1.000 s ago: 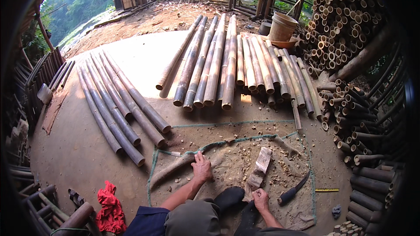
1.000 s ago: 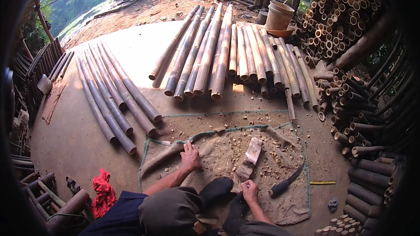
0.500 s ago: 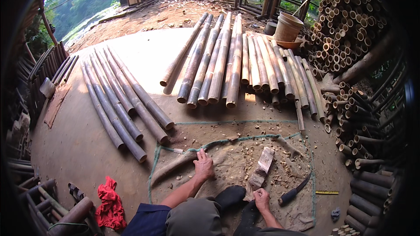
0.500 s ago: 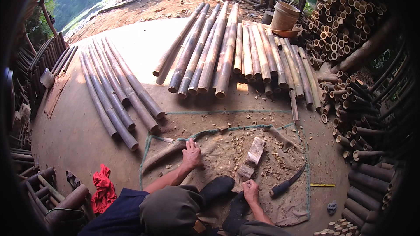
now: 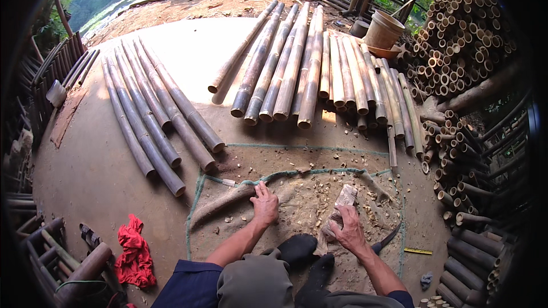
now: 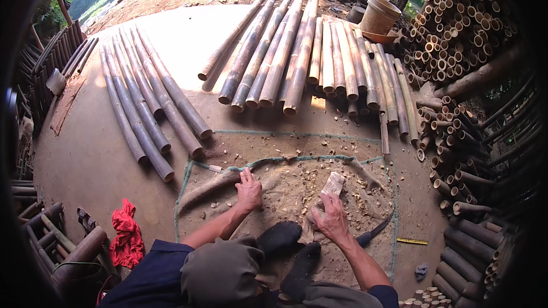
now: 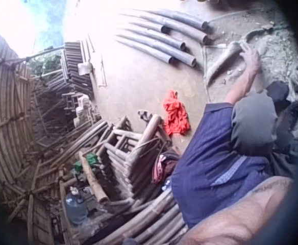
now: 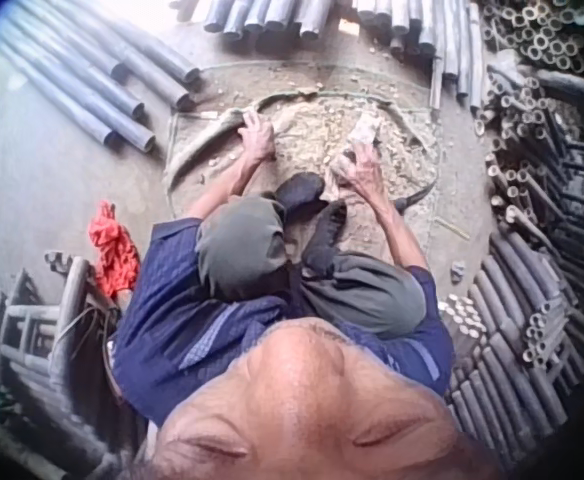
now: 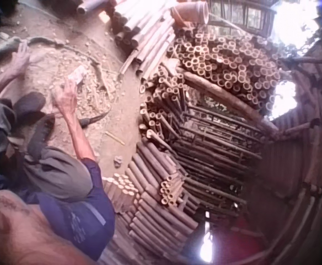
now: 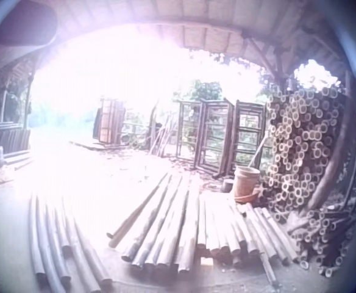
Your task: The person sits on the ground and uses a curved knife to shave the surface of long bamboo poles. They hold the pole with one hand and scrape the blade along its length to remove the outer layer, then place the finished pole aside.
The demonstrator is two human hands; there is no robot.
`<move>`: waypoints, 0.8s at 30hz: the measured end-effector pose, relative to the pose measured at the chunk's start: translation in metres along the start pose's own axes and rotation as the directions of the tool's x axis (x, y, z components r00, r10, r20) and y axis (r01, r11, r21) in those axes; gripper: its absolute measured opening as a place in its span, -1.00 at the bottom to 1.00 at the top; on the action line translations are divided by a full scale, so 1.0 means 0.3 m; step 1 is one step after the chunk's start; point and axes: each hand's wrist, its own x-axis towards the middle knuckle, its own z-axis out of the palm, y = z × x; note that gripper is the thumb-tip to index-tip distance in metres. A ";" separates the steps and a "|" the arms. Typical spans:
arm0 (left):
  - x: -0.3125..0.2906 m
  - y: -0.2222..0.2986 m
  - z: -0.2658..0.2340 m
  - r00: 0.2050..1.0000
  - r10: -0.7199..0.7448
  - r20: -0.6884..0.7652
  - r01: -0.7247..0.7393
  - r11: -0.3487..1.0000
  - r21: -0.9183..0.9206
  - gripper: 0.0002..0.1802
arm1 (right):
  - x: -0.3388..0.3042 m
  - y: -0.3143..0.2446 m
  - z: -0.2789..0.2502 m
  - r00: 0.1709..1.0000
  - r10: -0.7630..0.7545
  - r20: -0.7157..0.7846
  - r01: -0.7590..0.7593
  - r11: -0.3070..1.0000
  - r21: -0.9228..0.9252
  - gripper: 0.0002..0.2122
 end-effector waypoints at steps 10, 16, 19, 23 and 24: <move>-0.003 -0.013 -0.059 0.998 0.043 0.048 -0.039 0.995 -0.090 -0.15 | 1.006 -0.152 -0.025 0.922 -0.380 0.075 0.342 0.710 -0.616 -0.18; -0.010 -0.041 -0.035 0.994 0.078 0.076 -0.078 0.997 -0.011 0.36 | 1.303 -0.043 0.301 0.999 0.034 0.011 -0.022 0.827 -0.562 -0.12; -0.007 -0.014 -0.072 0.987 0.122 0.107 -0.116 0.991 -0.062 0.40 | 1.311 0.065 0.437 0.999 0.043 -0.031 -0.053 0.789 -0.612 -0.47; -0.007 -0.050 -0.025 0.992 0.111 0.060 -0.111 0.994 -0.017 0.42 | 1.321 0.038 0.433 1.000 0.023 -0.017 -0.028 0.809 -0.587 -0.46; -0.008 -0.037 -0.064 0.990 0.114 0.085 -0.112 0.993 -0.027 0.42 | 1.321 0.038 0.423 1.000 0.025 -0.012 -0.027 0.803 -0.595 -0.46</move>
